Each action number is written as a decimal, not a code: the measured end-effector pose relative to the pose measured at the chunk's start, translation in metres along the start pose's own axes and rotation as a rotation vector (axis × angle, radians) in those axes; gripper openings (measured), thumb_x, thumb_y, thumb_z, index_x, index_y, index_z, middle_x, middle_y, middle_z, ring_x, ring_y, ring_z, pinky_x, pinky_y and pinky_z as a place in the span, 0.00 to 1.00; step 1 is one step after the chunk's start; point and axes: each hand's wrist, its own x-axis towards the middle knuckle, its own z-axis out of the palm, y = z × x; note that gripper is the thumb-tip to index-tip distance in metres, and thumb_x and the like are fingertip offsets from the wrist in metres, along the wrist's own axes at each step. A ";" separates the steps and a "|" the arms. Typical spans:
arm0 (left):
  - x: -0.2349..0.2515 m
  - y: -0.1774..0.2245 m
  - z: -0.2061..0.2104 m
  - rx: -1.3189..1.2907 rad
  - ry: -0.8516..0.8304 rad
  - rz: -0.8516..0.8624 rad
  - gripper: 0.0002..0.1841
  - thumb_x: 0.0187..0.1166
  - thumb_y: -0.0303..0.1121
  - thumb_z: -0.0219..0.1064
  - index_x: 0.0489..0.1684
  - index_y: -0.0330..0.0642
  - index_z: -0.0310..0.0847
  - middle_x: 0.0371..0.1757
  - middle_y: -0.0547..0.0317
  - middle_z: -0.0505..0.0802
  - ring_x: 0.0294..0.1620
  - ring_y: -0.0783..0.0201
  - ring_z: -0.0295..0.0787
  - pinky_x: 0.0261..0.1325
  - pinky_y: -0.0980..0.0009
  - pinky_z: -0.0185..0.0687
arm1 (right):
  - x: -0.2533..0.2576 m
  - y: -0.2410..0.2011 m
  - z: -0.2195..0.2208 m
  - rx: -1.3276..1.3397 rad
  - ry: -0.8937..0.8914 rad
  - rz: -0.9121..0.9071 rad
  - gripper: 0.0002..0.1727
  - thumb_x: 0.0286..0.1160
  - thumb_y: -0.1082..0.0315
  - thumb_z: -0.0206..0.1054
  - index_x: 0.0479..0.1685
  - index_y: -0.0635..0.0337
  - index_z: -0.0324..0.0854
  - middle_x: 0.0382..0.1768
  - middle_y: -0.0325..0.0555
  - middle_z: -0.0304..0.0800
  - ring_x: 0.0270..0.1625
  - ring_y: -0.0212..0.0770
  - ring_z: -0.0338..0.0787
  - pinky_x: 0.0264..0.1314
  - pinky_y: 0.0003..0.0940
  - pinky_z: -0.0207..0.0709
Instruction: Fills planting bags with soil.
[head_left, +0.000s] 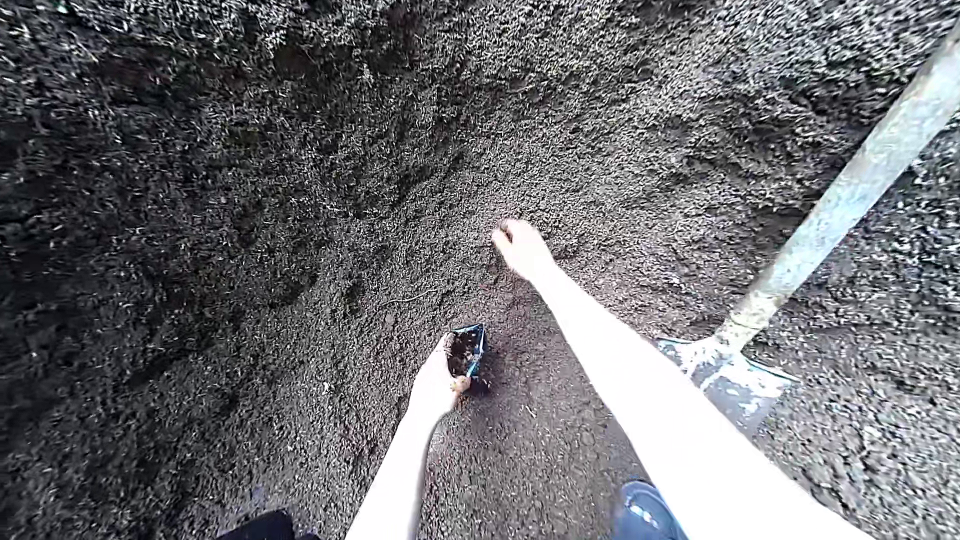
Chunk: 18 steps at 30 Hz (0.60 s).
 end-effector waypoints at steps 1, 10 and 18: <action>0.001 0.000 -0.001 0.005 -0.003 -0.007 0.47 0.73 0.29 0.74 0.96 0.44 0.49 0.86 0.43 0.74 0.85 0.50 0.73 0.87 0.49 0.65 | 0.026 0.012 -0.006 -0.063 0.036 -0.006 0.31 0.93 0.49 0.48 0.83 0.61 0.72 0.81 0.62 0.73 0.87 0.65 0.67 0.87 0.64 0.58; 0.016 0.009 0.001 0.410 0.007 -0.152 0.44 0.64 0.70 0.75 0.84 0.64 0.75 0.98 0.58 0.49 0.94 0.40 0.47 0.79 0.31 0.54 | 0.020 0.083 0.077 -0.187 -0.434 0.185 0.32 0.90 0.46 0.54 0.83 0.59 0.73 0.82 0.64 0.72 0.85 0.65 0.69 0.86 0.72 0.50; 0.022 -0.004 -0.002 0.128 0.016 -0.024 0.22 0.88 0.30 0.58 0.79 0.39 0.77 0.83 0.41 0.78 0.84 0.46 0.75 0.86 0.47 0.67 | -0.161 0.129 0.055 0.649 -0.214 0.890 0.40 0.92 0.36 0.38 0.81 0.63 0.69 0.68 0.61 0.84 0.63 0.56 0.87 0.65 0.54 0.78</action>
